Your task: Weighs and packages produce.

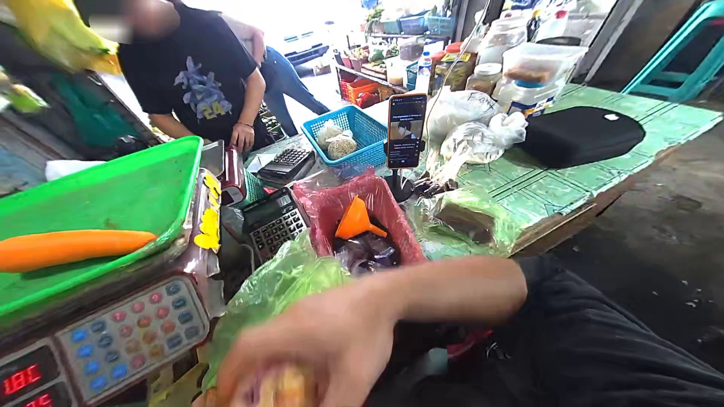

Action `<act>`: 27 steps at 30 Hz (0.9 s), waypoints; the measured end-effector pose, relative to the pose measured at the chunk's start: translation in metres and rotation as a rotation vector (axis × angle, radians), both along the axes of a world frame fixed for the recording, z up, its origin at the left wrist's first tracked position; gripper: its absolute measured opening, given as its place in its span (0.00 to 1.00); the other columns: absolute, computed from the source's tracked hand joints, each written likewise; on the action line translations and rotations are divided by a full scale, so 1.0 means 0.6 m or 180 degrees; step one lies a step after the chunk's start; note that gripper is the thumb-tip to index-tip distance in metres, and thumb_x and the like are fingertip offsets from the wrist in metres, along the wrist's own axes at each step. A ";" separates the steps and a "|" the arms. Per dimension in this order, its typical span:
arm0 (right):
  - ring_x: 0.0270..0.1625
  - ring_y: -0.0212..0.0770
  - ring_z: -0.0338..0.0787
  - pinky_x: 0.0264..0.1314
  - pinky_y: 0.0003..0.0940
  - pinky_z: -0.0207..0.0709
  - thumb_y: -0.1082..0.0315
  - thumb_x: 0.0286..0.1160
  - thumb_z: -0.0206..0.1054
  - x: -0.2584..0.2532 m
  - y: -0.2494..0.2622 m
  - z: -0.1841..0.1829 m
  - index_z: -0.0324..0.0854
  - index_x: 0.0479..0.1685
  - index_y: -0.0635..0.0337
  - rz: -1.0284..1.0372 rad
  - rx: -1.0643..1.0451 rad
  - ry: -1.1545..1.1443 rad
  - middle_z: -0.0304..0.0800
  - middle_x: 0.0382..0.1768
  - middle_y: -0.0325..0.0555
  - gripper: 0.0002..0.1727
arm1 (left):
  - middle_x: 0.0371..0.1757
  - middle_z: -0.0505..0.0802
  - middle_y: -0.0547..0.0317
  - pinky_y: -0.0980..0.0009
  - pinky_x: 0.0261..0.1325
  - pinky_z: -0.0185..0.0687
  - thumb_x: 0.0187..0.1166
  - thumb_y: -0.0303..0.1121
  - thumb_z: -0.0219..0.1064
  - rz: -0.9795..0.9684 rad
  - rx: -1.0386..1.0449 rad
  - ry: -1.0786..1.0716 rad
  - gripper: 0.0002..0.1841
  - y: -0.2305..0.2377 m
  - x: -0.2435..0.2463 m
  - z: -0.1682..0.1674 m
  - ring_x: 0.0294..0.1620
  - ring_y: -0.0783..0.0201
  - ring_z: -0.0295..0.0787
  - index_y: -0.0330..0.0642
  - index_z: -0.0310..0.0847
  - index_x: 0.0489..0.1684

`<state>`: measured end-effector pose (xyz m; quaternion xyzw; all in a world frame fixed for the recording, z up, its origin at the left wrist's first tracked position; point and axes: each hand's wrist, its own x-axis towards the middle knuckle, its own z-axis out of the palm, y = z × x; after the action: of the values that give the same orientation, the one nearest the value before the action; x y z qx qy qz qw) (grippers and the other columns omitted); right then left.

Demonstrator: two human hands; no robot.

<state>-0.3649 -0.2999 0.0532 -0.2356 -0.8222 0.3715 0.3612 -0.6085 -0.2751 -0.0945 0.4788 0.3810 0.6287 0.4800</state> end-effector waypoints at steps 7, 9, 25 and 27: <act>0.59 0.65 0.89 0.59 0.75 0.74 0.42 0.84 0.61 -0.066 0.107 -0.092 0.88 0.59 0.63 -0.0824 -0.1275 -0.2813 0.91 0.53 0.64 0.30 | 0.27 0.91 0.79 0.80 0.37 0.88 0.95 0.35 0.43 0.0268 -0.0089 0.0019 0.21 -0.047 0.037 0.012 0.29 0.82 0.88 0.50 0.85 0.40; 0.71 0.69 0.82 0.68 0.79 0.68 0.45 0.82 0.64 -0.058 0.132 -0.105 0.84 0.65 0.66 -0.0989 -0.1058 -0.3233 0.85 0.65 0.68 0.31 | 0.28 0.90 0.75 0.78 0.36 0.89 0.94 0.34 0.44 0.0180 -0.0343 0.0050 0.18 -0.061 0.049 0.006 0.30 0.79 0.89 0.47 0.84 0.42; 0.35 0.30 0.91 0.36 0.30 0.89 0.61 0.90 0.58 -0.054 0.166 0.224 0.86 0.42 0.60 -0.0277 0.0330 -0.0528 0.92 0.35 0.37 0.15 | 0.35 0.94 0.59 0.71 0.41 0.93 0.79 0.25 0.68 -0.0069 0.0275 0.0201 0.05 -0.033 0.046 0.032 0.35 0.69 0.93 0.34 0.89 0.42; 0.42 0.34 0.91 0.46 0.39 0.85 0.46 0.84 0.65 -0.108 0.231 0.244 0.87 0.55 0.55 -0.1535 0.0988 -0.1394 0.91 0.40 0.39 0.21 | 0.32 0.94 0.59 0.71 0.38 0.93 0.84 0.24 0.62 0.0014 0.0163 -0.0015 0.08 -0.037 0.061 0.040 0.32 0.69 0.93 0.34 0.87 0.42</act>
<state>-0.4297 -0.1611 0.1996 -0.4391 -0.8475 0.0871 0.2852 -0.5718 -0.2972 -0.0704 0.4886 0.3647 0.6404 0.4671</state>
